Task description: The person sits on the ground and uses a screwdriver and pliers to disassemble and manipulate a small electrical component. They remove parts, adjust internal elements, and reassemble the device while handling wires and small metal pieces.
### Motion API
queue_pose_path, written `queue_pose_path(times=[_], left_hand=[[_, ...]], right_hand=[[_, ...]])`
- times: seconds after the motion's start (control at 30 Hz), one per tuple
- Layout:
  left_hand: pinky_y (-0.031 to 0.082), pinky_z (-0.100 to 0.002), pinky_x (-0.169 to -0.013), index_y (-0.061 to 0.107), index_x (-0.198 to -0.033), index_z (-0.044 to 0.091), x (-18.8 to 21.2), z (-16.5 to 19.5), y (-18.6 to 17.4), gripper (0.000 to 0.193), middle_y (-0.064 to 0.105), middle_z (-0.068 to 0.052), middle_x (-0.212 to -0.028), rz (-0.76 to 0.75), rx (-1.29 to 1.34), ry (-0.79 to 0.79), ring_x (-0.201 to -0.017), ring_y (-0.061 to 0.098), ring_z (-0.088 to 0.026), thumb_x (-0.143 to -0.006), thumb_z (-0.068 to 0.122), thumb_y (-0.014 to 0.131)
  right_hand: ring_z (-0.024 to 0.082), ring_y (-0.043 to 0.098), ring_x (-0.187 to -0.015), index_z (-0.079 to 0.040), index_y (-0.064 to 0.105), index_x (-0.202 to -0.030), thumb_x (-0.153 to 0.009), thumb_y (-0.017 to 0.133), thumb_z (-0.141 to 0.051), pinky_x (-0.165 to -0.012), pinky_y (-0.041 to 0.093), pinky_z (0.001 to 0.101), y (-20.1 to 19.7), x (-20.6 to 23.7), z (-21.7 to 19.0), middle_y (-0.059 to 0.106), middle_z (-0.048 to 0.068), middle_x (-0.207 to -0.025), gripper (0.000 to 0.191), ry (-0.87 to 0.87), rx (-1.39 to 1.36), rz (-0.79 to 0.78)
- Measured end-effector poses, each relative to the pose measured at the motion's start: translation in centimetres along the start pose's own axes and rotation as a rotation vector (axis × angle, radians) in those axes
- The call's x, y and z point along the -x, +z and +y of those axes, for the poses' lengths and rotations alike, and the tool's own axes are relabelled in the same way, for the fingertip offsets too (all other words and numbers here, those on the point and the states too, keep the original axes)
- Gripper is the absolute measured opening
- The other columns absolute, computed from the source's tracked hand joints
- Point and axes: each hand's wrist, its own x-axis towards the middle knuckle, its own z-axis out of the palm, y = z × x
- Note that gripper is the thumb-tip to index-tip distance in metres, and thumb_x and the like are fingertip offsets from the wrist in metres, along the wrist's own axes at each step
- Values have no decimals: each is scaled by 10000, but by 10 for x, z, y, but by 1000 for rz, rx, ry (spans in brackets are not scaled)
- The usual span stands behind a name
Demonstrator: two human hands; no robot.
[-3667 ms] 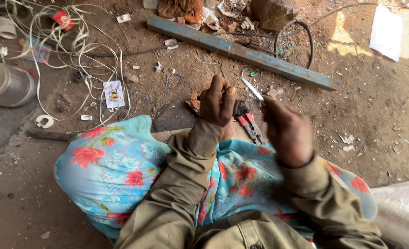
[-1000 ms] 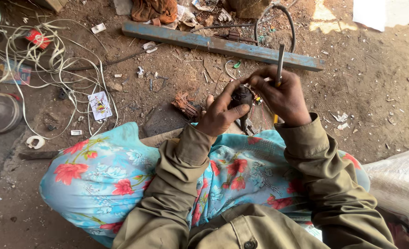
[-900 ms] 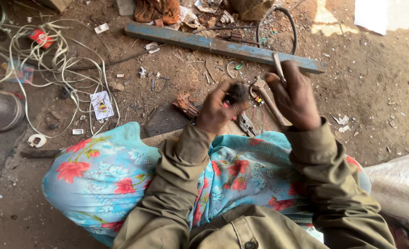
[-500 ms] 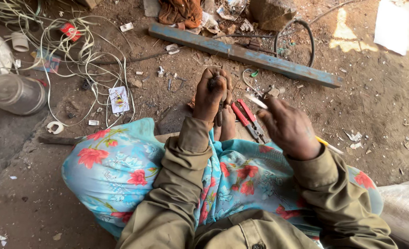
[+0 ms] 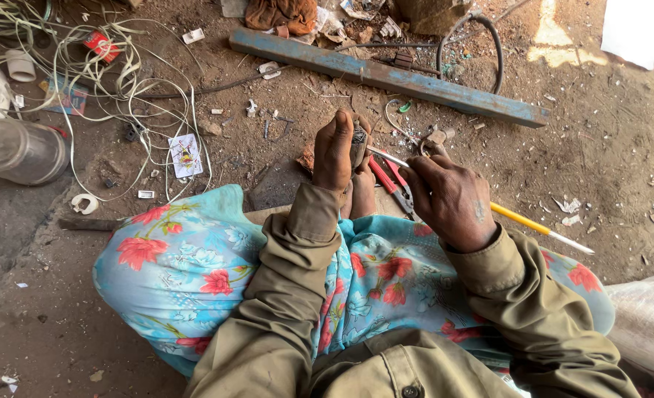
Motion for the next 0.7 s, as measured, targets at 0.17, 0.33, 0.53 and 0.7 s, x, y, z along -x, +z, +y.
queue_pose_path(times=[0.17, 0.33, 0.53, 0.7], left_hand=[[393, -235, -509, 655, -992, 31, 5, -2, 5, 590, 524, 20, -694, 15, -112, 36, -574, 497, -65, -1059, 591, 480], [377, -236, -523, 652, -961, 37, 7, 0, 7, 553, 517, 20, -688, 5, -279, 117, -579, 464, -46, -1097, 545, 480], [423, -258, -479, 636, -937, 45, 7, 1, 9, 570, 558, -6, -616, 20, -496, 232, -539, 552, -68, -1095, 553, 430], [418, -266, -462, 617, -963, 41, 7, -6, 14, 684, 541, -8, -620, 76, -420, 232, -522, 557, -86, -1087, 641, 314]], right_hand=[[384, 648, -663, -98, 685, -881, -1001, 662, -262, -526, 476, 498, 1, 1, 1, 638, 122, -785, 204, 25, 31, 5], [377, 652, -662, -103, 663, -824, -998, 678, -289, -531, 483, 495, 1, 2, 0, 639, 116, -758, 255, 3, 101, 33], [362, 653, -630, -113, 650, -797, -992, 679, -293, -505, 479, 494, -1, 8, -2, 658, 96, -744, 266, 26, 190, 28], [362, 651, -632, -114, 625, -799, -992, 675, -268, -512, 481, 493, 12, 10, -6, 650, 94, -737, 252, 37, 171, 119]])
